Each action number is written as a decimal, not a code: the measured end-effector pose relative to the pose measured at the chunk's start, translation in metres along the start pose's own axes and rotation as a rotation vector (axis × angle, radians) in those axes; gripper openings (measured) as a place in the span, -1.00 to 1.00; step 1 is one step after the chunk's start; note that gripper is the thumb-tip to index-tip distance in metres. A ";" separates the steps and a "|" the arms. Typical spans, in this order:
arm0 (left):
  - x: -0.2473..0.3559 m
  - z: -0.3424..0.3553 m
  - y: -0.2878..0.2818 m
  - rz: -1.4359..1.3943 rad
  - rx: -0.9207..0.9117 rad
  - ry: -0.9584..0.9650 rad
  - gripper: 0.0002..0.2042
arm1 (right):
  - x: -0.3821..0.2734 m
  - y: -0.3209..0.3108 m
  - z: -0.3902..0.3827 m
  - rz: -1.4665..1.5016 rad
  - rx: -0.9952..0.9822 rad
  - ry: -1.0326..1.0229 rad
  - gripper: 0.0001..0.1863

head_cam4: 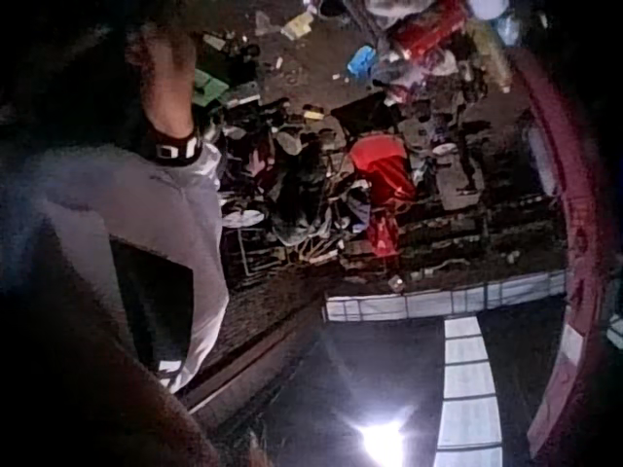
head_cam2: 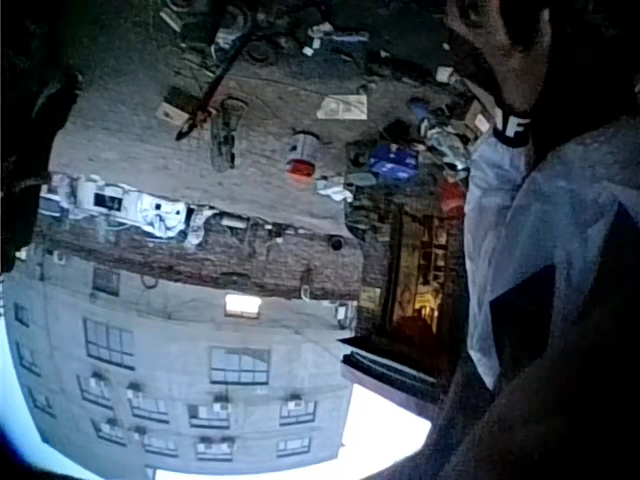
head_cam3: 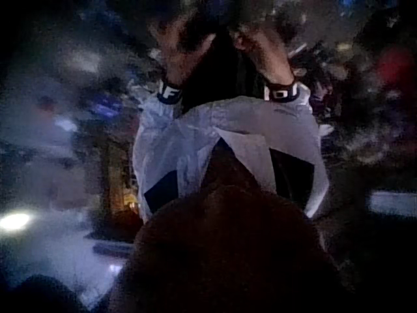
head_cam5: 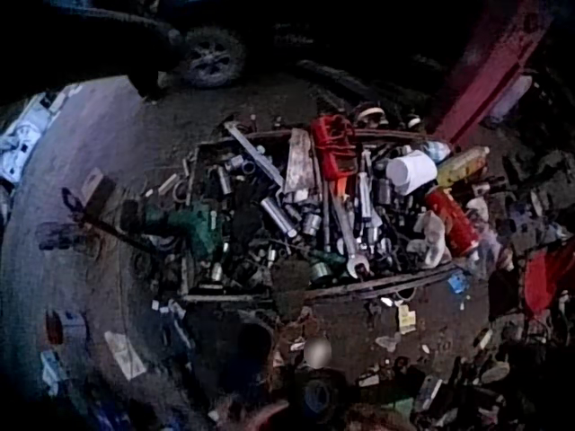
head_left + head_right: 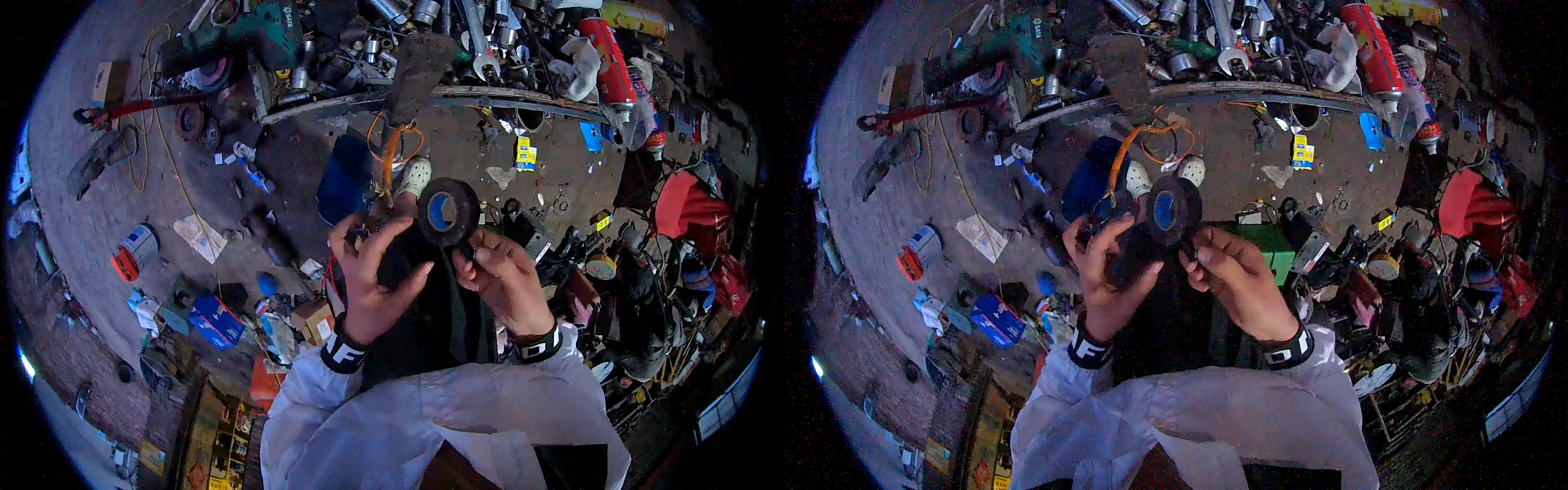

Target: The person strips the insulation from two wires, twists the exposed strands together, and wraps the connection with electrical tape. The person repeats this process for a second pair of wires.

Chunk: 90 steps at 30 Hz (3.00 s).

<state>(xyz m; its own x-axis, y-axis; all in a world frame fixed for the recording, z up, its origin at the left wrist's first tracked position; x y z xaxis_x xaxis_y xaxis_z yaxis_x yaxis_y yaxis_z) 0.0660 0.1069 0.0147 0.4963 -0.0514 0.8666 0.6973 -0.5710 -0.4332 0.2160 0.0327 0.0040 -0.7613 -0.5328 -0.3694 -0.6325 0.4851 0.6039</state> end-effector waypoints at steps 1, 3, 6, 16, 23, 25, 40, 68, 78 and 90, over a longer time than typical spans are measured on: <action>0.001 -0.001 0.002 0.023 -0.013 0.033 -0.37 | 0.006 0.001 0.000 0.058 -0.029 0.007 -0.79; 0.001 0.001 0.006 0.057 -0.050 0.066 -0.41 | 0.016 0.001 -0.003 0.007 0.010 0.047 -0.81; 0.002 0.008 0.012 0.061 -0.135 0.005 -0.45 | 0.022 0.002 -0.004 -0.017 -0.002 0.076 -0.82; -0.004 0.003 0.020 -0.178 -0.135 0.125 -0.52 | -0.023 -0.034 0.001 -0.433 0.321 -0.211 -0.72; -0.004 -0.002 0.019 -0.200 -0.150 0.135 -0.53 | -0.011 -0.019 0.028 -0.656 0.067 -0.195 -0.72; -0.004 -0.002 0.018 -0.225 -0.147 0.153 -0.54 | -0.005 -0.023 0.033 -0.659 0.030 -0.175 -0.79; -0.012 -0.002 0.010 -0.206 -0.181 0.025 -0.65 | 0.010 -0.029 0.056 -0.818 0.140 -0.327 -0.86; -0.017 -0.003 -0.011 0.231 -0.062 -0.009 -0.75 | -0.015 0.013 0.067 -1.381 -0.261 -0.462 -0.52; -0.016 0.000 -0.019 0.037 -0.107 0.063 -0.76 | 0.024 0.018 0.097 -1.152 -0.708 -0.321 -0.47; -0.018 0.001 -0.020 0.184 -0.080 -0.012 -0.77 | -0.003 0.014 0.082 -1.202 -0.559 -0.324 -0.87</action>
<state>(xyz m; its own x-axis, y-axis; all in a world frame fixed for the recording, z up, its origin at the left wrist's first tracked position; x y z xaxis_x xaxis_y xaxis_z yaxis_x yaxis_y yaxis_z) 0.0435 0.1196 0.0073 0.6180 -0.1513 0.7715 0.5513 -0.6161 -0.5625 0.1978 0.0983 -0.0438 0.1651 -0.2005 -0.9657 -0.8395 -0.5426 -0.0308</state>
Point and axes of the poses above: each hand's wrist, its own z-axis towards the middle knuckle, its own y-axis out of the palm, x = y × z, the point moved 9 cm from there along z, towards the middle knuckle, and after that the axes turned 7 degrees about -x, right-handed, at the moved point
